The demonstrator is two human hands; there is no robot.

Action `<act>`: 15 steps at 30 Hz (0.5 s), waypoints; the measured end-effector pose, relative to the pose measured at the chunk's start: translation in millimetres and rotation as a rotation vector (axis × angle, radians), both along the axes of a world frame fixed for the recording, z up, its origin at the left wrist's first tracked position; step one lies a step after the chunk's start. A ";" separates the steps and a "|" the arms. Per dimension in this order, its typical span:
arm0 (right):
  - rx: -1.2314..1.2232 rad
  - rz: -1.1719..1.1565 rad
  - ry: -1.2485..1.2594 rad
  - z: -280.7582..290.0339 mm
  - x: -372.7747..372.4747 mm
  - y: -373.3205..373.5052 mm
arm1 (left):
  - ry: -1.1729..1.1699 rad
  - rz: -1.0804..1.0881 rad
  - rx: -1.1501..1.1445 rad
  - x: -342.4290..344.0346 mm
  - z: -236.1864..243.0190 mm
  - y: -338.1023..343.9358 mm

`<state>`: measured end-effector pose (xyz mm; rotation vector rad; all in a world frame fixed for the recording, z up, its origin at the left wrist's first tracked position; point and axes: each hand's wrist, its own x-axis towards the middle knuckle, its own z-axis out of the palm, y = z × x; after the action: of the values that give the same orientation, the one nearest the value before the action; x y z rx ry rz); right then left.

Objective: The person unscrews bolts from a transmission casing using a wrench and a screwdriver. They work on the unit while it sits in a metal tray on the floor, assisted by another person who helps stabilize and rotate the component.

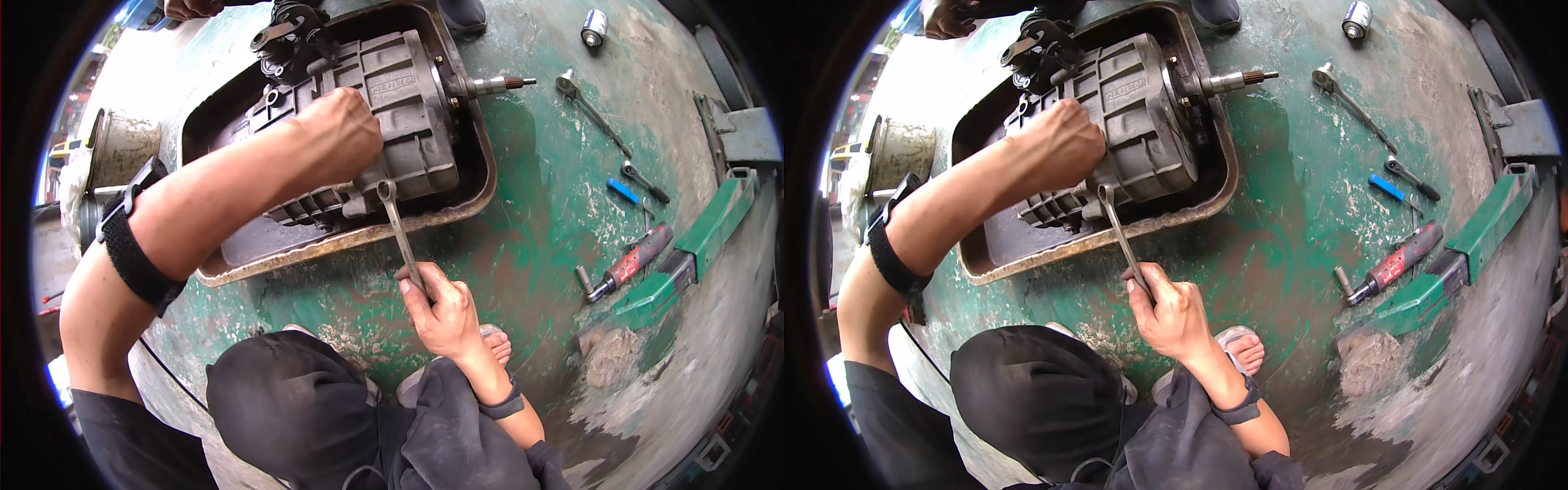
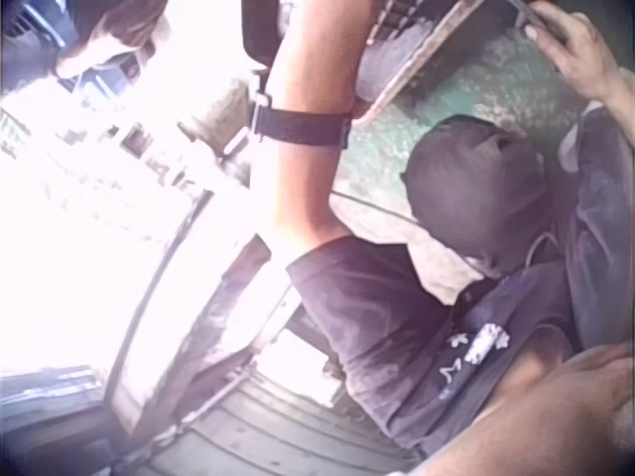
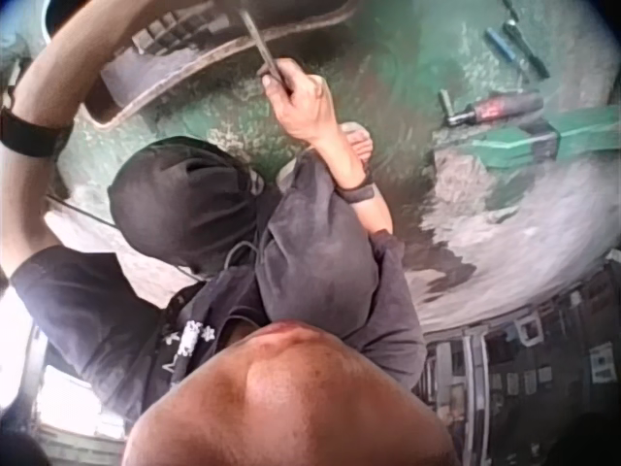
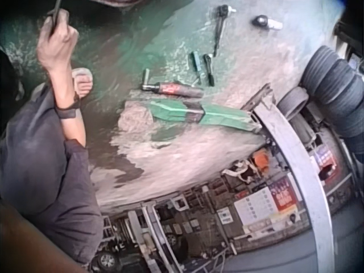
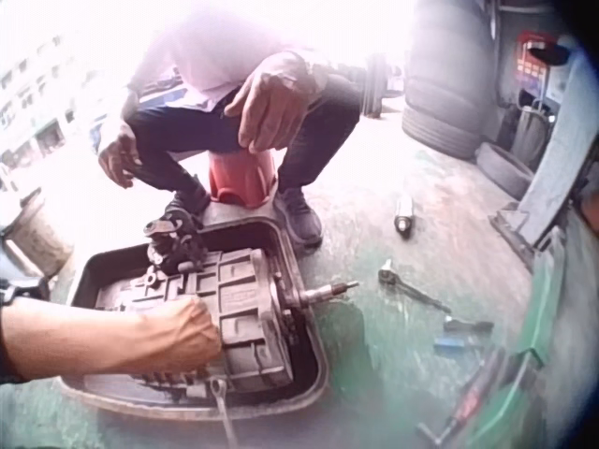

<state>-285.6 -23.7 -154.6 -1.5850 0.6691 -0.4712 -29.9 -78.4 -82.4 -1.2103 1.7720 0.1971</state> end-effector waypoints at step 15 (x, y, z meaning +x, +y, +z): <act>-0.035 0.014 -0.053 -6.8 -4.4 -3.4 | 0.210 0.721 -0.364 -4.9 -2.8 -3.5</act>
<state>-290.0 -27.2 -161.5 -1.6036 0.6119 -0.5150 -34.8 -81.9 -85.3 -2.1347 1.5068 0.4417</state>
